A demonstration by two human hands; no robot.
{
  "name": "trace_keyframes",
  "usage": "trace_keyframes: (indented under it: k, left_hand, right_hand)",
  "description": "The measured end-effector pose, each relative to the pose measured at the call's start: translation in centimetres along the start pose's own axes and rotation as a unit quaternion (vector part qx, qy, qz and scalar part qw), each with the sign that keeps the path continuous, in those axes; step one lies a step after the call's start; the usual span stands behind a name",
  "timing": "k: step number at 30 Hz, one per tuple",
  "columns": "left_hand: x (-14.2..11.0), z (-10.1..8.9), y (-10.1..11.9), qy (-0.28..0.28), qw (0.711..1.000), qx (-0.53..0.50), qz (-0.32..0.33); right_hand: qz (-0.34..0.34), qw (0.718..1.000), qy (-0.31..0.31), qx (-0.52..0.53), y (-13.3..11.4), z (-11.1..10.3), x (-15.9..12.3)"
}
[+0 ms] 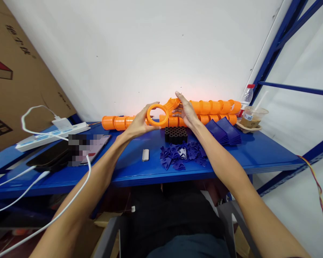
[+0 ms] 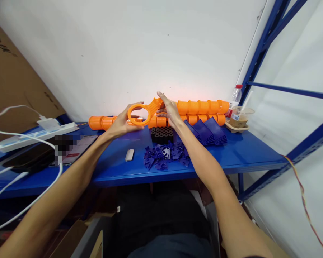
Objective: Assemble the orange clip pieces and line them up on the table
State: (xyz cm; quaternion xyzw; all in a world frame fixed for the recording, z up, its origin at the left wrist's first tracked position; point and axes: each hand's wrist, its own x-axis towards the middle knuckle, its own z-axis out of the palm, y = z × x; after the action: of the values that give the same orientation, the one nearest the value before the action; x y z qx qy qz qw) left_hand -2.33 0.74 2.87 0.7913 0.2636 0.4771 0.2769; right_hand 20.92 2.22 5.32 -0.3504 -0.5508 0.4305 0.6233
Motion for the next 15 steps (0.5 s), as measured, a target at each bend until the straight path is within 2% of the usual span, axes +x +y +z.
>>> trace_keyframes:
  k: [2,5,8,10,12,15]
  left_hand:
    - [-0.2,0.2,0.9,0.010,1.000,0.006,0.015]
    - [-0.1,0.1,1.6,0.077,0.997,-0.008,0.009]
    - [0.1,-1.0,0.7,0.163,0.987,0.002,0.010]
    - [0.2,-2.1,-0.7,0.196,0.979,0.045,0.021]
    - [0.3,-3.0,-2.4,0.191,0.976,0.104,0.027]
    - [0.3,-3.5,-4.1,0.112,0.951,0.287,0.010]
  right_hand:
    - [-0.009,1.000,-0.012,-0.006,-0.2,0.1,-0.2]
    - [-0.022,0.999,-0.024,-0.021,-0.5,0.3,-0.4]
    - [-0.032,0.999,-0.011,-0.040,-0.6,0.2,-0.3]
    - [-0.034,0.999,0.004,-0.037,-0.6,0.0,-0.2]
    - [-0.028,0.999,0.013,-0.023,-0.7,-0.1,-0.2]
    - [-0.008,1.000,0.024,-0.002,-0.9,0.1,-0.5]
